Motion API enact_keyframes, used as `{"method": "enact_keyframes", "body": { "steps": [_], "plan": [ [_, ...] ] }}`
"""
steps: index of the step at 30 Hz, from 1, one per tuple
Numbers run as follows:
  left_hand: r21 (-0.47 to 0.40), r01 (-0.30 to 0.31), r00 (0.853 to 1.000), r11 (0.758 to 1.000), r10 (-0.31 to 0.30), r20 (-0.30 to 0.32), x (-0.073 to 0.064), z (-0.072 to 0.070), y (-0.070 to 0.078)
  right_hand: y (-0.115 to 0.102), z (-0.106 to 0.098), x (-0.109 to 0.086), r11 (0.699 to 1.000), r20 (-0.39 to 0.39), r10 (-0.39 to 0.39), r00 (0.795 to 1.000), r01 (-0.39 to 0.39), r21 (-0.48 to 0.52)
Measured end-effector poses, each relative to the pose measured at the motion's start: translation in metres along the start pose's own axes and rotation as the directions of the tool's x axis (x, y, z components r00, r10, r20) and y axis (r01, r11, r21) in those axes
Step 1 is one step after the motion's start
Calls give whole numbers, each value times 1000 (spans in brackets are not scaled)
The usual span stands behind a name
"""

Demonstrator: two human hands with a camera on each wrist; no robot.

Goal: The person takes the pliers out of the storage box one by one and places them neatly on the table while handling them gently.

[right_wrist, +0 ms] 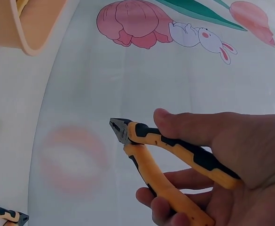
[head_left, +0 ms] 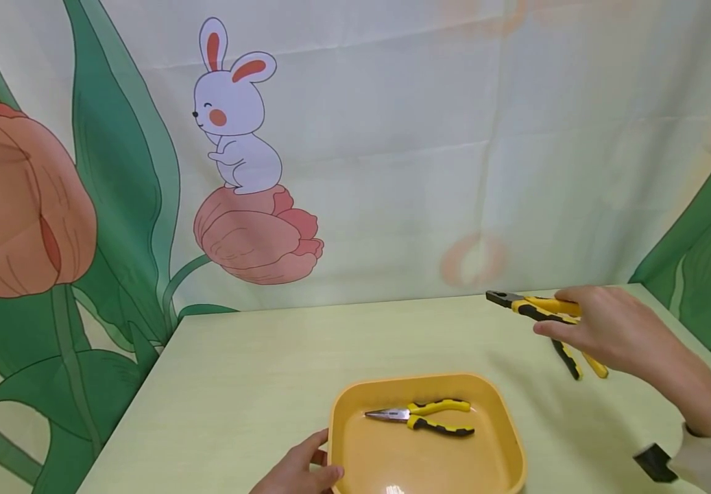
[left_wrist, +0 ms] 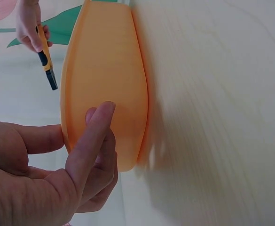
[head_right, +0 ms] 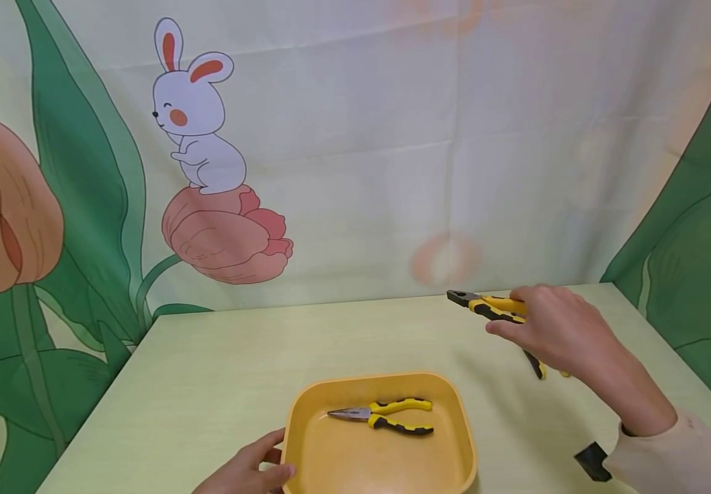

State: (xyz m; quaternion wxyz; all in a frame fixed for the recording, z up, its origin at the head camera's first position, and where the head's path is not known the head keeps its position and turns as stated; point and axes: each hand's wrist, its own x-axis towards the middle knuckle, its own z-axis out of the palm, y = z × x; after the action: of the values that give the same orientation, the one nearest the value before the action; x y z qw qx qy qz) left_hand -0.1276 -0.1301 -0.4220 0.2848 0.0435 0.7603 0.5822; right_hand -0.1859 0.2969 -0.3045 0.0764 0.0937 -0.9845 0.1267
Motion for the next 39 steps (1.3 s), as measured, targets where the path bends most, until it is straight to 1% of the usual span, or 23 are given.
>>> {"method": "enact_keyframes", "body": {
  "steps": [6,10,16,21,30,33,39],
  "plan": [
    [4,14,1000,1000,-14,-13,1,0,-1,3,1,2,999,13,44,999,-44,23],
    [5,15,1000,1000,-15,-17,1,0,-1,5,2,3,997,-3,70,998,-70,38],
    [-3,13,1000,1000,-13,-17,-1,1,0,7,8,6,992,8,123,992,-123,36],
    [-8,6,1000,1000,-6,-10,-1,0,-1,9,13,11,989,24,149,989,-150,18],
    [-16,-10,1000,1000,10,7,-2,-1,-1,13,26,17,975,49,221,974,-222,26],
    [-16,-14,1000,1000,15,9,-2,-1,-1,13,32,19,968,51,242,969,-245,51],
    [-26,-27,999,999,28,16,-3,0,-1,16,43,23,963,77,253,964,-259,79]
  ]
}}
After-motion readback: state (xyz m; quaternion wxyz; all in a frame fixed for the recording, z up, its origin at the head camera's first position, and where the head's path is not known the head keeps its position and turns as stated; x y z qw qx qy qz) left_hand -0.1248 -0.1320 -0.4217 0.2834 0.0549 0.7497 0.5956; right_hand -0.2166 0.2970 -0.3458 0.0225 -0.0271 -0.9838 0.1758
